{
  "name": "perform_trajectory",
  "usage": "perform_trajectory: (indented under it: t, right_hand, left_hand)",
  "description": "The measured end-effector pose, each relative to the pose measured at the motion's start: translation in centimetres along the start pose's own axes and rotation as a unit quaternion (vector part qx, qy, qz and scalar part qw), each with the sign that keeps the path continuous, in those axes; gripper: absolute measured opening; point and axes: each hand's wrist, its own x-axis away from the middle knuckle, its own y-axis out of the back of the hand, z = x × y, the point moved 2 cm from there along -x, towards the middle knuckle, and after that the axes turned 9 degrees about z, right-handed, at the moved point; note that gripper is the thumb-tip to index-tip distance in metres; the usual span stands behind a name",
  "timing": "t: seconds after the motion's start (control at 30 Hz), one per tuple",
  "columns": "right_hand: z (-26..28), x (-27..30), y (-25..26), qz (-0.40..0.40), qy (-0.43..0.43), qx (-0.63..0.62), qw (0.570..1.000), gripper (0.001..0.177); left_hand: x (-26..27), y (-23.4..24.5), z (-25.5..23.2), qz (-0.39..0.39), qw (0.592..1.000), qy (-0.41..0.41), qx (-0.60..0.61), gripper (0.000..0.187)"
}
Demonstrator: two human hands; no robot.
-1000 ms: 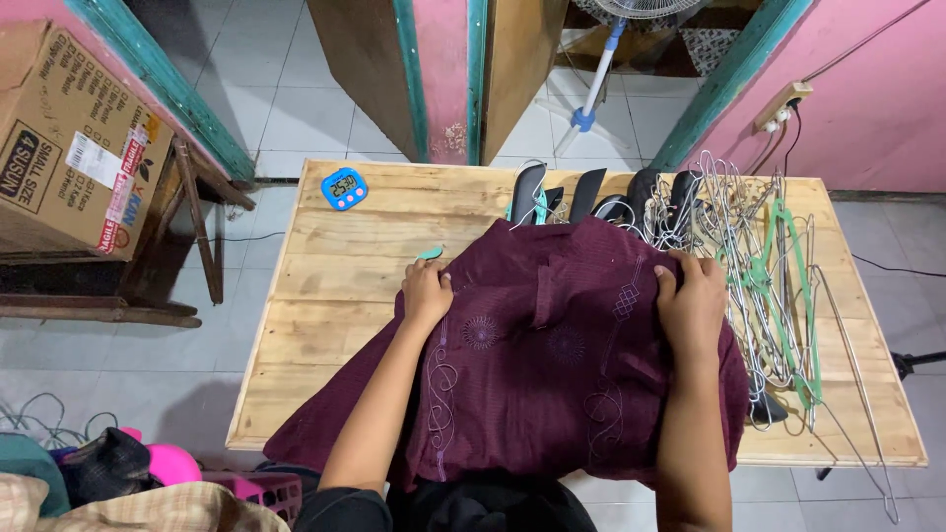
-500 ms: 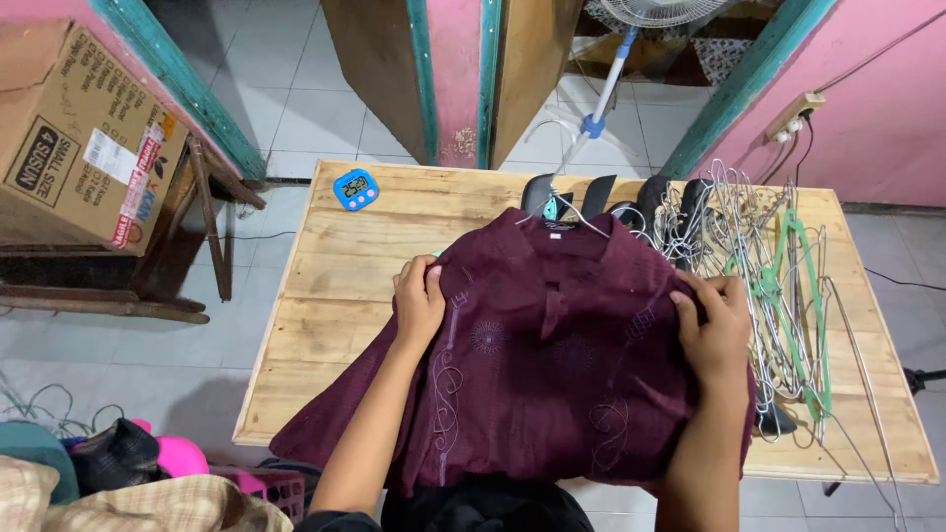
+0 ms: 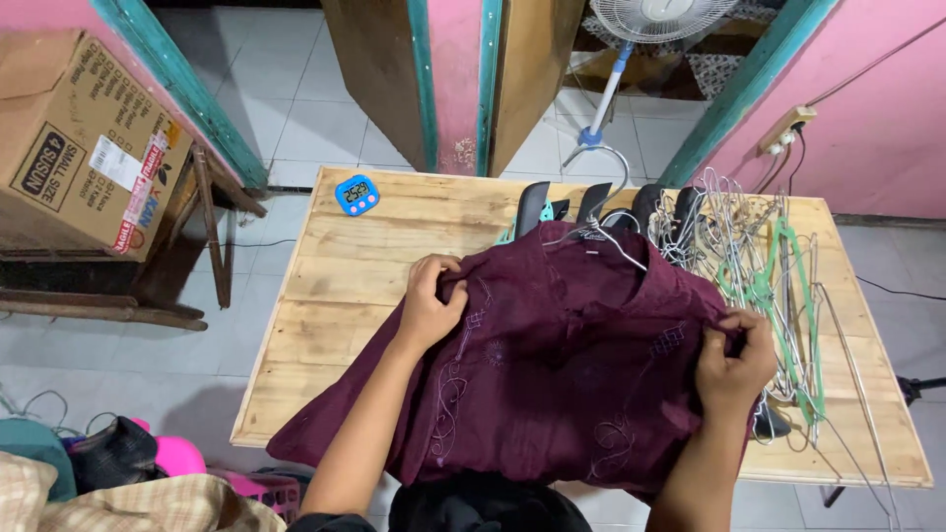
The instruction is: The person puts shirts onto hangers, buttons them by hand, hangs them inside a wardrobe, and unfolds another shirt from a pile.
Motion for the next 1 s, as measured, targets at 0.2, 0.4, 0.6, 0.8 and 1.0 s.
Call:
perform_trajectory:
  t: [0.2,0.4,0.6,0.8,1.0]
  right_hand:
    - [1.2,0.8,-0.2,-0.03,0.001,-0.056,0.998,0.013]
    - [4.4,2.3,0.3,-0.012,-0.033,-0.137,0.99,0.033]
    - [7.4,5.2,2.4,0.133,0.002,-0.088,0.987,0.035]
    - [11.7,9.7,5.4,0.124,0.062,-0.118,0.983,0.017]
    - [15.6,13.6,7.7,0.234,-0.018,-0.255,0.938,0.028]
  left_hand:
    - [-1.4,2.4,-2.1,0.001,0.994,-0.048,-0.094,0.017]
    - [2.3,5.2,-4.3,-0.086,0.984,-0.037,-0.149,0.01]
    - [7.3,9.1,-7.5,-0.141,0.966,-0.067,-0.205,0.009]
    - [15.4,11.8,-11.3,-0.179,0.955,-0.076,-0.222,0.009]
    - [22.0,12.9,-15.4,-0.2,0.953,-0.083,-0.211,0.013]
